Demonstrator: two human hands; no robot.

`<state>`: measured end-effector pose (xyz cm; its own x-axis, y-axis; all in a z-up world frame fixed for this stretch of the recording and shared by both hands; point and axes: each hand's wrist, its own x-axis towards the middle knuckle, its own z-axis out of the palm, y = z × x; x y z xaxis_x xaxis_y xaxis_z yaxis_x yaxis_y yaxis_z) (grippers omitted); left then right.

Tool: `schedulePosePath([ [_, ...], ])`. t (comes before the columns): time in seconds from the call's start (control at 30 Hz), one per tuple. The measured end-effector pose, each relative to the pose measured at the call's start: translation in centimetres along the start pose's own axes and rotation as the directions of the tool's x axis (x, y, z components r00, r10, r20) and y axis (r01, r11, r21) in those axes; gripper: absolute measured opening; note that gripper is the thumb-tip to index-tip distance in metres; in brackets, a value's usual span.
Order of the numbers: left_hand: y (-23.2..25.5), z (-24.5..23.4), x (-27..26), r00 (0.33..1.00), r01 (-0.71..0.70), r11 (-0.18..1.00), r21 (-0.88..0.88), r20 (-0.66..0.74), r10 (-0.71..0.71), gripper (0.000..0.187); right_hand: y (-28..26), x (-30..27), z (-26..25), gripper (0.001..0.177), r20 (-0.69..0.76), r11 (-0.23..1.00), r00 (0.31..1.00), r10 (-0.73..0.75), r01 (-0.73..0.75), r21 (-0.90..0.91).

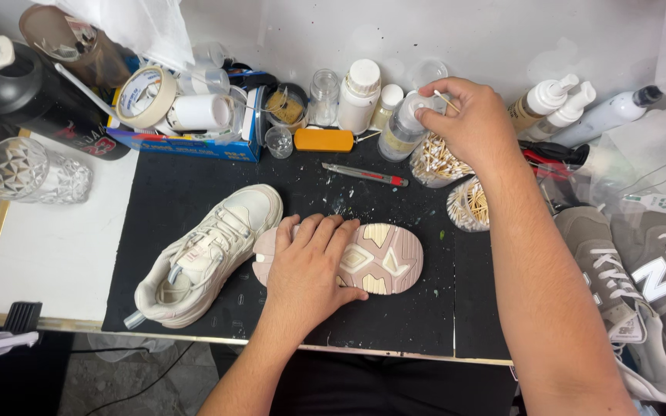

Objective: The person cleans the sole of a white sneaker using a cotton swab. They repeatedly dip the swab into a liquid bottle and scrub the tread pattern on the bottom of the shoe, focusing on the grooves and edges.

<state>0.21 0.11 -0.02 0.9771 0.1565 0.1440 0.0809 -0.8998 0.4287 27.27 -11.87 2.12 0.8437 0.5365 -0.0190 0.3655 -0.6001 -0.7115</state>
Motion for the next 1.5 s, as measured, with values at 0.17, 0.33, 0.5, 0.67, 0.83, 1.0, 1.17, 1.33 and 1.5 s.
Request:
schedulePosePath([
  [0.17,0.0,-0.2,0.0,1.000,-0.003,1.000,0.001,0.006,0.003,0.106,0.0,-0.2,0.2,0.032,0.002,0.997,1.000,-0.003,0.003,0.074],
  [0.33,0.0,-0.2,-0.2,1.000,-0.013,1.000,-0.013,-0.010,0.012,0.106,0.0,-0.4,-0.2,0.032,-0.021,0.999,1.000,-0.019,0.019,-0.038],
  [0.5,0.1,-0.1,-0.3,1.000,-0.018,1.000,-0.011,-0.008,0.018,0.106,1.0,-0.9,0.9,0.030,-0.043,0.991,0.998,-0.040,0.045,0.125],
  [0.67,0.1,-0.4,0.2,1.000,-0.014,1.000,0.016,-0.004,0.014,0.106,1.3,-0.1,0.5,0.026,-0.062,0.996,0.996,-0.072,0.074,0.041],
  [0.83,0.3,-0.2,0.7,0.999,-0.027,0.998,0.058,0.033,0.025,0.107,1.7,-0.5,1.5,0.027,-0.088,0.982,0.993,-0.075,0.089,0.168],
  [1.0,0.6,-0.1,0.9,0.999,-0.040,0.995,0.096,0.041,0.036,0.109,0.9,-0.5,0.7,0.031,-0.053,0.986,0.996,-0.077,0.084,0.141],
  [1.17,0.8,-0.2,0.9,0.999,-0.035,0.993,0.109,0.044,0.031,0.111,3.2,-0.9,0.4,0.040,-0.110,0.939,0.982,-0.151,0.177,0.294],
  [1.33,1.3,-0.4,1.4,0.995,-0.035,0.996,0.086,0.101,0.026,0.118,6.6,-0.3,1.2,0.008,-0.163,0.838,0.983,-0.089,0.162,0.522],
  [1.5,1.1,0.3,2.2,0.984,-0.136,0.988,0.072,0.127,0.126,0.120,6.7,0.3,1.5,0.006,-0.382,0.754,0.888,-0.256,0.431,0.496],
])
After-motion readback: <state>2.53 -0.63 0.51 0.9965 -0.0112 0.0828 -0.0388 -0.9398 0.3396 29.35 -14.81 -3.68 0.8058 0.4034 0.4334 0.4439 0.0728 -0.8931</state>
